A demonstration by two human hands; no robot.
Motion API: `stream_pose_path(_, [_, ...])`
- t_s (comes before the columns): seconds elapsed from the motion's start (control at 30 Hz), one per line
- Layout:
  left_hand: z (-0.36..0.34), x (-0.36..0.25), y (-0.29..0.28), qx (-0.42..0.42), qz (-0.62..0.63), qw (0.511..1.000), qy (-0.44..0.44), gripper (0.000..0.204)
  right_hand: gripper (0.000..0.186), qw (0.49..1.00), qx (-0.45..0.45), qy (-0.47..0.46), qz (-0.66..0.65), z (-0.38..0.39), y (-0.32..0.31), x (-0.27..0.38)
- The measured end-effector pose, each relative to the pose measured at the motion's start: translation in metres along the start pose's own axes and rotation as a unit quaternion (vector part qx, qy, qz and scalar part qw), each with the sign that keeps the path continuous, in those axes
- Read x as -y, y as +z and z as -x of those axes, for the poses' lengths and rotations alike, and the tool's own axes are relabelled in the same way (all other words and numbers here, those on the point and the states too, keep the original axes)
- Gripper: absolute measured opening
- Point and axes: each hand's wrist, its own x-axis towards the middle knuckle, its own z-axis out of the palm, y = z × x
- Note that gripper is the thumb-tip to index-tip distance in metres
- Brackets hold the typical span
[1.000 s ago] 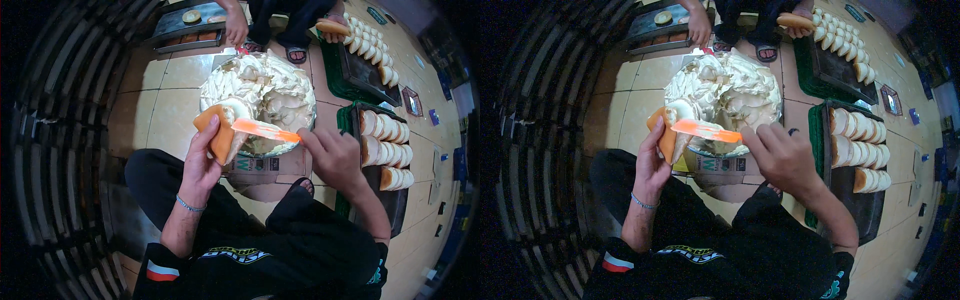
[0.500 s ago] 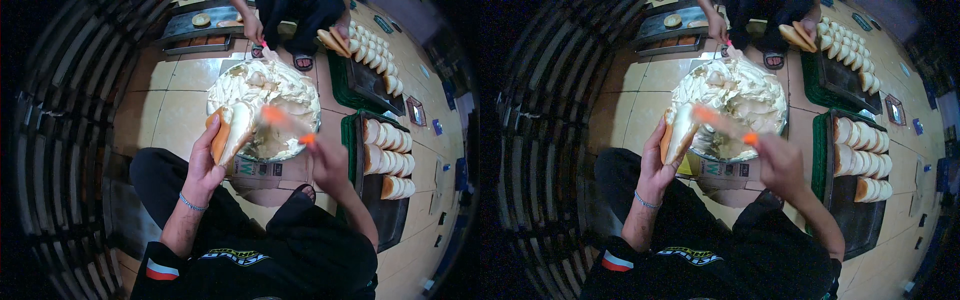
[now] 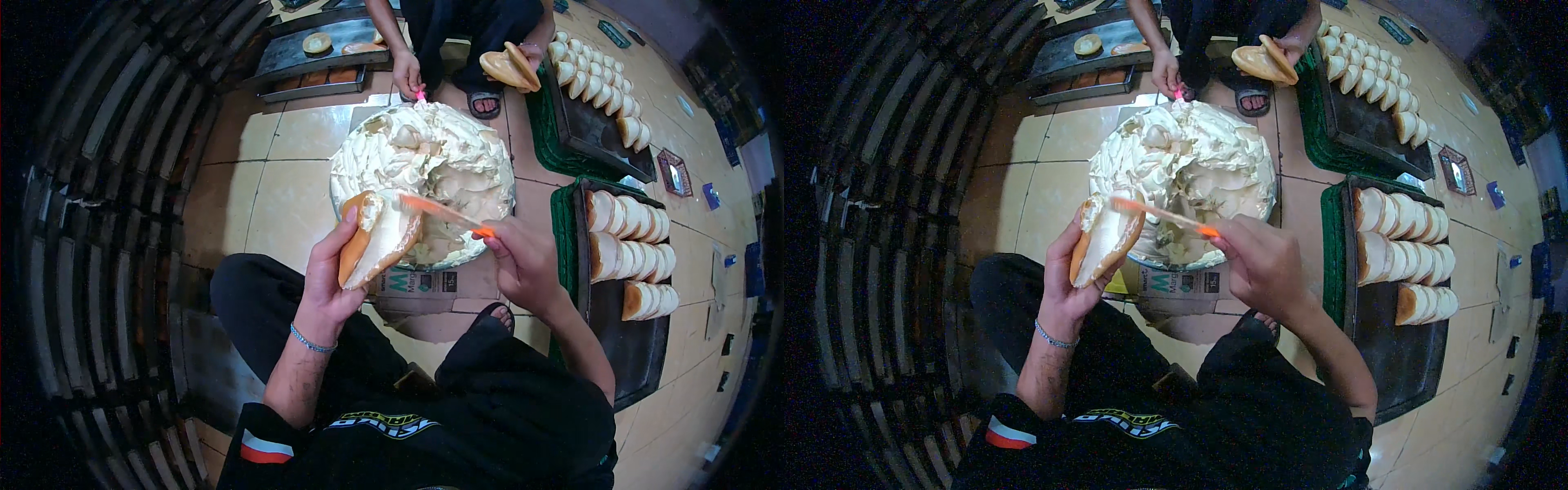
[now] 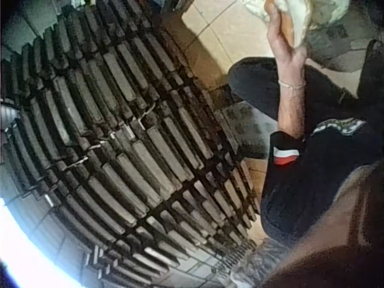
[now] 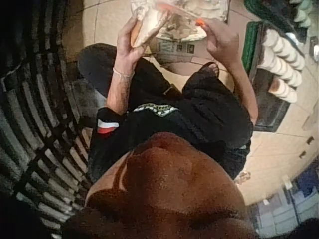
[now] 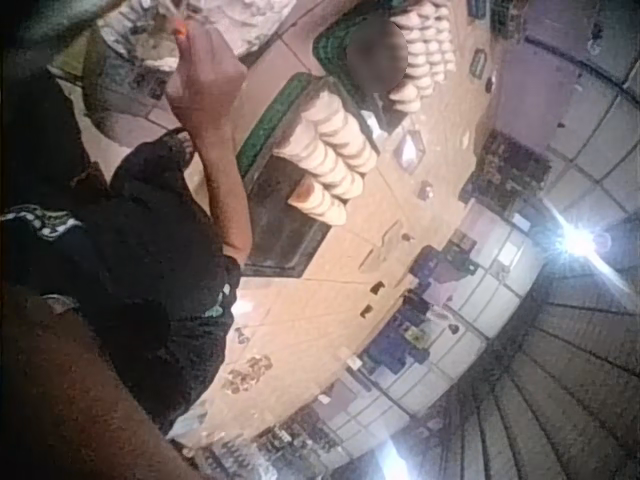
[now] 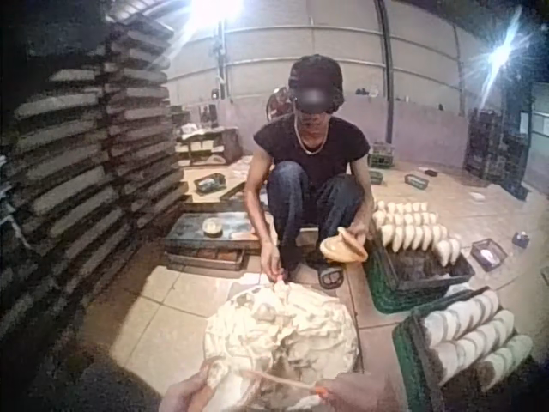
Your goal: The person spreads cream onto bread rolls using a spatula and places the rolls onto metal trays.
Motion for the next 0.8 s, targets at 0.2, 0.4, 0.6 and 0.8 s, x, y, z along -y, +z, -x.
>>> stream_pose_path(0.2, [-0.006, -0.001, -0.007, 0.035, -0.005, 0.999, 0.011, 0.042, 0.021, 0.999, -0.02, -0.02, 0.031, 0.02, 0.011, -0.001])
stream_pose_path(0.4, [-0.003, 0.0, 0.006, 0.025, -0.08, 0.995, 0.059, 0.04, 0.014, 0.998, 0.01, -0.056, -0.027, 0.034, 0.022, 0.002])
stream_pose_path(0.6, [-0.001, 0.011, 0.011, 0.015, -0.408, 0.89, 0.201, 0.06, 0.017, 0.983, -0.105, 0.139, -0.049, 0.03, -0.006, -0.015])
stream_pose_path(0.8, [-0.006, 0.024, 0.013, 0.047, -0.515, 0.81, 0.278, 0.059, 0.016, 0.976, -0.067, 0.195, -0.066, 0.004, -0.004, 0.003])
